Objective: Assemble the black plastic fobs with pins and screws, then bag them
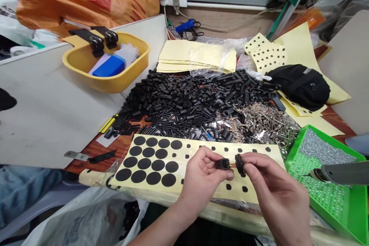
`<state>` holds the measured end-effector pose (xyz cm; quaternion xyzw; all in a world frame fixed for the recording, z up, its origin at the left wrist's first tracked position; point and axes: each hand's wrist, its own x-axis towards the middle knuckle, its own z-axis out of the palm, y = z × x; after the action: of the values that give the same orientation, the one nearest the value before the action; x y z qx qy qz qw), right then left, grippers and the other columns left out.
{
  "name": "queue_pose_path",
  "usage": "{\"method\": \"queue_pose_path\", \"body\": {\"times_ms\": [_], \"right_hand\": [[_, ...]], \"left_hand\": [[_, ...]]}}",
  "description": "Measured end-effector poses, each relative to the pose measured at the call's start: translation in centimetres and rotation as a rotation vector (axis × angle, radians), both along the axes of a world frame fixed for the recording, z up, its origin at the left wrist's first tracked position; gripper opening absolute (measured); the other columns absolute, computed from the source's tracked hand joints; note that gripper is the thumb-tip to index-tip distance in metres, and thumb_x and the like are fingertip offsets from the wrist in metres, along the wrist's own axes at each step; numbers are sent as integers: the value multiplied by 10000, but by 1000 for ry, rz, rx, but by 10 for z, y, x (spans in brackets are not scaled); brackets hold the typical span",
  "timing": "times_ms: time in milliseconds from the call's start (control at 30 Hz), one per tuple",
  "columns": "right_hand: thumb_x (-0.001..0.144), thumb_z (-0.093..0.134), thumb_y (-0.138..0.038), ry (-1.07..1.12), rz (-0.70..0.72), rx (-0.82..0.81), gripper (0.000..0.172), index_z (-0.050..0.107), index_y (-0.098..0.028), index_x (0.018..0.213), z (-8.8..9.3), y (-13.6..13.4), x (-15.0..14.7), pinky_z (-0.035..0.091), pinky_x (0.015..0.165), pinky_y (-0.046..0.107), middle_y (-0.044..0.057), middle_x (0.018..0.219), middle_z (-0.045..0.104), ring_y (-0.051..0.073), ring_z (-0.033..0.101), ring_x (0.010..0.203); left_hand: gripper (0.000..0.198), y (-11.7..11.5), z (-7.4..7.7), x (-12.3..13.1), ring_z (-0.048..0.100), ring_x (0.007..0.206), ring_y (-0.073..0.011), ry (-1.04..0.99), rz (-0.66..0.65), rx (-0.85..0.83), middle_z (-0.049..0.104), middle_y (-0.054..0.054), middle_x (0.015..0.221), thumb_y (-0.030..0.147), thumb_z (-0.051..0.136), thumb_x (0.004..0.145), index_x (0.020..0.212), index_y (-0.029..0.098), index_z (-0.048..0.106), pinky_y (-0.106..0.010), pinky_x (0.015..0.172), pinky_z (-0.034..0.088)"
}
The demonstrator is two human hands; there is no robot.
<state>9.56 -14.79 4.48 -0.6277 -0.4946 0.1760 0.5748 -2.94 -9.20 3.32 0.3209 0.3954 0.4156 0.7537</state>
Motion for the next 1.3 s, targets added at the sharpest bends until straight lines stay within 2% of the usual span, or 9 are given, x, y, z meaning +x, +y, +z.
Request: {"method": "queue_pose_path", "body": {"times_ms": [167,300,367,600,867,1000,1200,1300], "right_hand": [[798,661,-215,-33,-13,-15,40,697,-216,815,0,1,2,587,713,258,47,845,705,172,666,803],[812,648,-217,-58,2,-26,51,694,-204,830,-1,2,7,587,719,295,68,869,701,193,664,822],[820,640,-213,-94,29,-31,53,688,-207,843,0,2,8,580,734,305,69,885,700,196,665,837],[840,618,-176,-209,64,-10,80,659,-237,870,4,0,10,543,772,282,29,896,687,164,653,858],[839,624,-181,-223,53,-27,70,652,-238,867,2,-1,6,540,769,269,20,889,682,154,651,856],[837,626,-199,-247,16,-36,55,662,-239,847,1,0,5,542,757,239,10,863,693,139,656,828],[832,627,-222,-161,0,-73,65,685,-239,857,-6,1,5,564,721,216,14,864,710,137,668,816],[827,625,-222,-176,-14,-62,65,687,-224,845,-8,2,3,573,700,231,24,842,711,143,673,779]], "left_hand": [[350,-1,-3,-3,681,641,-118,-8,-48,-1,700,9,672,30,789,551,754,150,530,-214,641,544],[253,-1,-6,-10,704,736,-159,-110,-109,31,708,-34,783,261,766,716,839,137,583,-299,769,553],[246,-1,-7,-13,701,754,-162,-167,-123,23,700,-39,796,301,748,746,842,131,597,-318,800,549],[281,2,-12,-17,676,763,-126,-204,-123,-1,666,-17,845,145,781,679,915,144,630,-247,794,522],[277,3,-14,-16,641,842,-105,-112,-75,39,680,-5,862,49,735,657,895,176,670,-180,768,504],[303,3,-16,-16,646,856,-119,-63,-77,22,696,-13,874,42,738,638,904,180,690,-190,767,509],[200,1,-19,-15,660,839,-120,-76,-57,25,719,-22,843,76,752,634,810,160,707,-193,781,509],[186,1,-21,-13,680,767,-132,-85,-37,7,727,-28,798,111,769,630,795,147,692,-228,754,530]]}}
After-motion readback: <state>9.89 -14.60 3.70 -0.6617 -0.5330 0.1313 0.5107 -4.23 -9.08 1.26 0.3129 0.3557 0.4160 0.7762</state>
